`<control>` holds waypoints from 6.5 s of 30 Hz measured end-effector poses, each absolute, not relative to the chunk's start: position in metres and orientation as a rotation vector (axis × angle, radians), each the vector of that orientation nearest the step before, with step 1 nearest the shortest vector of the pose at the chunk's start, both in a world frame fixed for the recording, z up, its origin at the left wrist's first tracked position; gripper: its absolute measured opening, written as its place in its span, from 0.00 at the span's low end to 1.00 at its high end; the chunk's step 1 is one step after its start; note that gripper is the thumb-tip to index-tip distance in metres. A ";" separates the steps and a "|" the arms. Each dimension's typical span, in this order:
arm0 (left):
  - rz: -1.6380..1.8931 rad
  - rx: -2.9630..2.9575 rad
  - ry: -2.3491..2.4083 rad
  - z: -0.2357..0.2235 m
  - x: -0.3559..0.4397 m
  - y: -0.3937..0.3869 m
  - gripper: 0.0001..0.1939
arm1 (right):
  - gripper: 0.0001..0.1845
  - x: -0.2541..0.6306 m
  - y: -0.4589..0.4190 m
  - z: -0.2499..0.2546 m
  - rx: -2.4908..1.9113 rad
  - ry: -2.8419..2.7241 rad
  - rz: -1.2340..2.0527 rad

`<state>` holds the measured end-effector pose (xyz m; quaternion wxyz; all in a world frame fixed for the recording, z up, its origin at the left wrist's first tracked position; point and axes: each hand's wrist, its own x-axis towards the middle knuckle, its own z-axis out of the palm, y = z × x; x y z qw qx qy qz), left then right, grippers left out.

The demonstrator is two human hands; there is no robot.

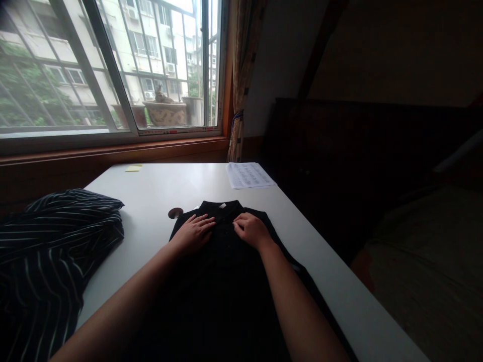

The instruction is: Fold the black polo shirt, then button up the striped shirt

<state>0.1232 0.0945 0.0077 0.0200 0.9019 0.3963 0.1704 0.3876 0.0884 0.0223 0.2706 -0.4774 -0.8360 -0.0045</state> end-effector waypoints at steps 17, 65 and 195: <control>0.475 2.811 1.290 0.004 0.123 0.096 0.22 | 0.17 0.399 0.109 -0.007 -1.352 -2.199 -0.010; 0.634 2.785 1.141 0.011 0.121 0.098 0.16 | 0.12 0.391 0.092 0.019 -1.214 -2.134 0.237; 0.623 2.843 1.205 0.007 0.125 0.099 0.17 | 0.12 0.389 0.099 0.008 -1.177 -2.244 -0.064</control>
